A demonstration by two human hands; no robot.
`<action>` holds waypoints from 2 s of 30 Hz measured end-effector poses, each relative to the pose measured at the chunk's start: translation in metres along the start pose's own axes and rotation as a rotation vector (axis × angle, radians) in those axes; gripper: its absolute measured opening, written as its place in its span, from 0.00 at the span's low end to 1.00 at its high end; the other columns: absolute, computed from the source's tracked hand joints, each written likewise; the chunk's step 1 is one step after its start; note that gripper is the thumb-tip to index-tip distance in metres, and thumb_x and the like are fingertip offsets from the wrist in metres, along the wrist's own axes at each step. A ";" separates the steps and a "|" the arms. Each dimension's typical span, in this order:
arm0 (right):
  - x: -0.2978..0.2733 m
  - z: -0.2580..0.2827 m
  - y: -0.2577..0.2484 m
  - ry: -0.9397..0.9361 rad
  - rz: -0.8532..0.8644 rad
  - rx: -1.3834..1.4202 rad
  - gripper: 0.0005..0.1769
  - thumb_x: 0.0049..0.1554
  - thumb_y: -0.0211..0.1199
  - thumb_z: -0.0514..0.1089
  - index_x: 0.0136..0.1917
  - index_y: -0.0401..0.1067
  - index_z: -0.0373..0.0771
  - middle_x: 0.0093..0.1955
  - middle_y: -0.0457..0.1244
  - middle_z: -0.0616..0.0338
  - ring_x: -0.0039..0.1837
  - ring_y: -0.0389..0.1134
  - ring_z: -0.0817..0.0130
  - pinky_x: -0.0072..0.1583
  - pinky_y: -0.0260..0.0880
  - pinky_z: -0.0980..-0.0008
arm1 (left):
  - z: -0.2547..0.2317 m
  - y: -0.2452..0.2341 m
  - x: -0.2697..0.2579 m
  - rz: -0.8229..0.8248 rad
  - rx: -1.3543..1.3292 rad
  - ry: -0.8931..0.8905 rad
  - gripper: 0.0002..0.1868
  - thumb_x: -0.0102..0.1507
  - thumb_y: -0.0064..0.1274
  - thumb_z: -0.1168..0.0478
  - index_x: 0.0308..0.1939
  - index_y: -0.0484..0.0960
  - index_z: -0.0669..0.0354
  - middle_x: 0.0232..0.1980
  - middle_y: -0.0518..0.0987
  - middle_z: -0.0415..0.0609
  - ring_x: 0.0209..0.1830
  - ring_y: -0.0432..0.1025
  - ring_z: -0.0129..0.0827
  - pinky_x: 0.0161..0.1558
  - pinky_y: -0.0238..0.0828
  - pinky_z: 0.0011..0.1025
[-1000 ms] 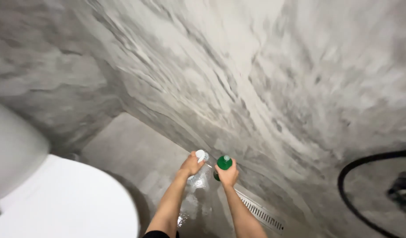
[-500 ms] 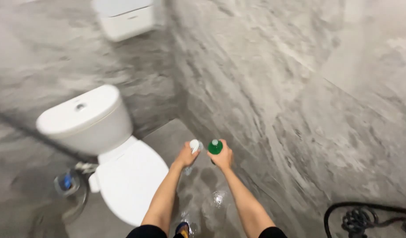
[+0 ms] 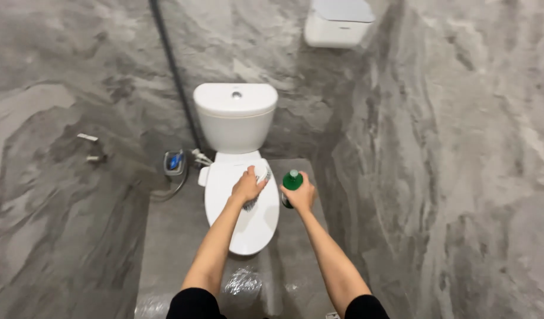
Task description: Scrub the bathroom floor edges and rinse surfaces with water.
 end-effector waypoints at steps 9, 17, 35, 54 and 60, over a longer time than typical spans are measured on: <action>-0.027 0.150 0.129 -0.097 0.096 0.110 0.43 0.34 0.80 0.60 0.61 0.71 0.49 0.49 0.71 0.46 0.53 0.73 0.44 0.54 0.72 0.50 | 0.134 -0.132 0.004 -0.122 -0.030 -0.035 0.43 0.62 0.54 0.40 0.70 0.57 0.62 0.66 0.71 0.65 0.64 0.70 0.57 0.60 0.70 0.48; -0.041 0.247 0.220 -0.024 0.120 0.191 0.41 0.36 0.79 0.60 0.59 0.70 0.48 0.48 0.72 0.51 0.52 0.74 0.49 0.54 0.73 0.53 | 0.247 -0.216 0.037 -0.092 0.016 -0.071 0.39 0.63 0.55 0.40 0.67 0.60 0.60 0.63 0.73 0.67 0.62 0.70 0.61 0.60 0.69 0.49; 0.153 0.297 0.295 -0.022 -0.025 0.137 0.47 0.36 0.80 0.62 0.65 0.69 0.50 0.56 0.64 0.44 0.59 0.67 0.45 0.58 0.69 0.50 | 0.259 -0.268 0.235 -0.202 -0.157 0.040 0.40 0.62 0.58 0.43 0.65 0.61 0.66 0.60 0.74 0.72 0.58 0.71 0.64 0.57 0.69 0.49; 0.344 0.303 0.387 0.148 -0.059 0.073 0.51 0.35 0.82 0.65 0.68 0.67 0.51 0.57 0.63 0.45 0.59 0.67 0.47 0.59 0.69 0.53 | 0.264 -0.267 0.448 -0.098 -0.244 0.014 0.38 0.61 0.59 0.42 0.63 0.65 0.66 0.58 0.77 0.71 0.60 0.73 0.61 0.59 0.70 0.46; 0.358 0.293 0.403 0.124 -0.092 0.062 0.52 0.34 0.83 0.64 0.67 0.67 0.47 0.56 0.64 0.45 0.59 0.67 0.46 0.59 0.69 0.53 | 0.254 -0.277 0.467 -0.107 -0.288 0.048 0.39 0.60 0.58 0.42 0.64 0.65 0.65 0.60 0.76 0.70 0.60 0.73 0.61 0.58 0.70 0.47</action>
Point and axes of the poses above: each hand's wrist, its own x-axis towards the middle knuckle, its own y-axis out of the palm, z = x × y, the point moved 7 cm from there along x, towards the middle knuckle
